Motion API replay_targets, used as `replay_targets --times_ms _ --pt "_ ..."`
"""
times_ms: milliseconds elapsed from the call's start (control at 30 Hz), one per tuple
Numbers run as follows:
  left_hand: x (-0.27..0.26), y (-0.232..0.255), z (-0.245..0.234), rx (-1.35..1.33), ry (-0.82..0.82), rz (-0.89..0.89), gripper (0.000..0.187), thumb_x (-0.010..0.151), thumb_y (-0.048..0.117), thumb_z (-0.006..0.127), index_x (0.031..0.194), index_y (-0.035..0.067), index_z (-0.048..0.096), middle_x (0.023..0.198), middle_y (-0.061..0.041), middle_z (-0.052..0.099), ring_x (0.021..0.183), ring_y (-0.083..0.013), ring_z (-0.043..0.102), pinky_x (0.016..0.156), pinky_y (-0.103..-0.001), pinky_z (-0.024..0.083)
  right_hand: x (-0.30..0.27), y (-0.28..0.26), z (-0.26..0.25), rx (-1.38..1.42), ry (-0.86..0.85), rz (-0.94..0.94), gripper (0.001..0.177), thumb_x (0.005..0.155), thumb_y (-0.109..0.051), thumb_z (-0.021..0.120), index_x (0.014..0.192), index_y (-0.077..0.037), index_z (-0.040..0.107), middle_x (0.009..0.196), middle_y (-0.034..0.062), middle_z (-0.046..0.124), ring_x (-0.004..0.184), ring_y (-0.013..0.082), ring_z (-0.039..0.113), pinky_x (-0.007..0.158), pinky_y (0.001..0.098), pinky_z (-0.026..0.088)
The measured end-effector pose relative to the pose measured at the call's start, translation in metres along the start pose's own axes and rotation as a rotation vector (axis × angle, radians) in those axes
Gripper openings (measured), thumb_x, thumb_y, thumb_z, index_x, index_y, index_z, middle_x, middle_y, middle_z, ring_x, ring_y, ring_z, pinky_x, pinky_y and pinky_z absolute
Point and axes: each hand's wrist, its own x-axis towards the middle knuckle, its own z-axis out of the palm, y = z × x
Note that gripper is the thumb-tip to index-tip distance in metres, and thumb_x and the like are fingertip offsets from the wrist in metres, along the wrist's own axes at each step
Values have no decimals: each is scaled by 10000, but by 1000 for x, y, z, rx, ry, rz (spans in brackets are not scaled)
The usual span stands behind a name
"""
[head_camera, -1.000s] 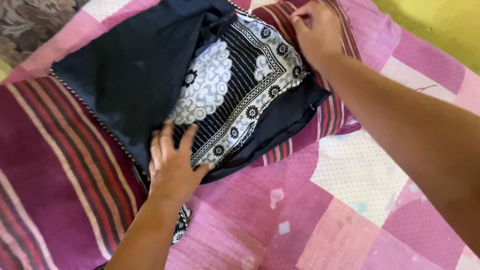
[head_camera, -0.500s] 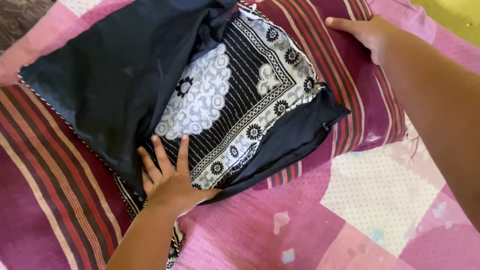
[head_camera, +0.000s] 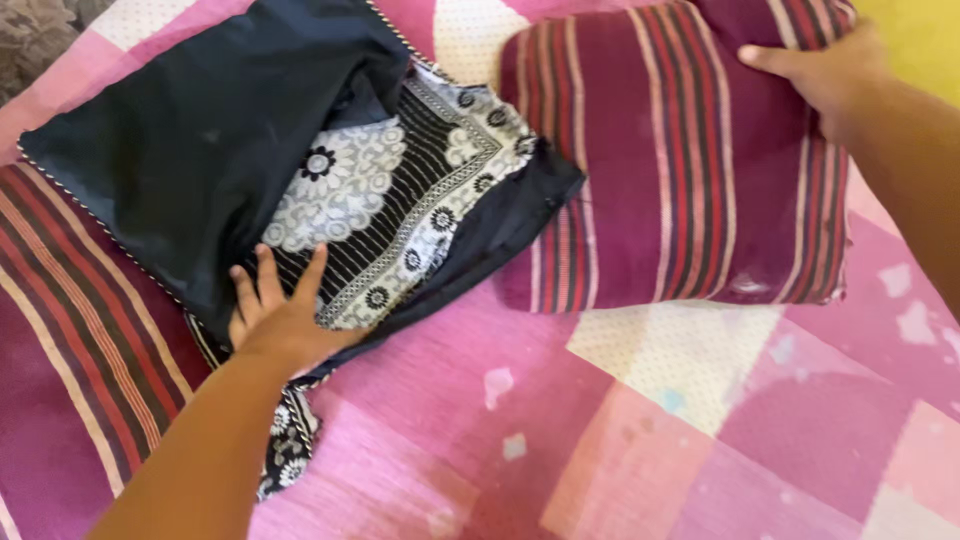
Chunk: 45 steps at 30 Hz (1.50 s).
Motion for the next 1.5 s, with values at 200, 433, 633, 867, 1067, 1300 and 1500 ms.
replay_targets --times_ms 200,433,633,867,1067,1300,1500 --pt "-12 5 14 -407 379 199 865 738 498 824 1484 186 517 1589 -197 399 1489 -376 348 1192 -478 320 -53 -39 -60 200 0 52 1033 829 -214 921 1548 -13 207 1442 225 497 1311 335 608 1045 534 527" --pt "-67 64 -37 -831 345 330 1009 774 534 811 1557 75 372 1575 -201 411 1466 -343 402 1170 -402 332 -123 -133 -79 587 -245 -66 810 815 -169 849 1457 -44 370 1347 176 614 1225 300 663 1060 500 524" --pt "-122 55 -108 -1517 92 383 1108 782 538 749 1617 323 54 1664 -47 157 1506 -263 268 1109 -573 284 -176 -160 -76 819 -477 -116 635 839 -159 804 1385 -52 500 1312 151 674 1164 275 680 1099 476 517" --pt "-146 31 -108 -1403 140 175 915 707 399 812 1538 303 441 1497 -51 532 1244 -253 549 927 -578 440 -208 -177 -10 485 -779 105 645 747 -191 791 1366 -117 628 1261 118 735 1104 264 727 1033 464 540" --pt "-117 -15 -69 -1444 364 124 413 716 128 833 1119 56 776 952 -32 724 839 -148 671 724 -315 531 -240 -196 57 334 -774 13 806 699 -271 862 1421 -101 545 1349 144 688 1224 294 683 1023 489 567" --pt "-76 -52 -76 -1234 241 62 219 717 23 685 913 0 779 793 -76 678 707 -183 572 661 -307 426 -228 -189 114 243 -768 -120 850 683 -268 890 1415 -82 500 1298 140 661 1190 277 656 1050 447 519" --pt "12 -70 -65 -699 177 -14 339 897 266 574 1005 14 773 940 -257 751 918 -380 675 788 -497 483 -241 -173 155 139 -495 -335 806 685 -204 875 1366 -12 489 1215 187 679 1161 306 657 1022 389 499"
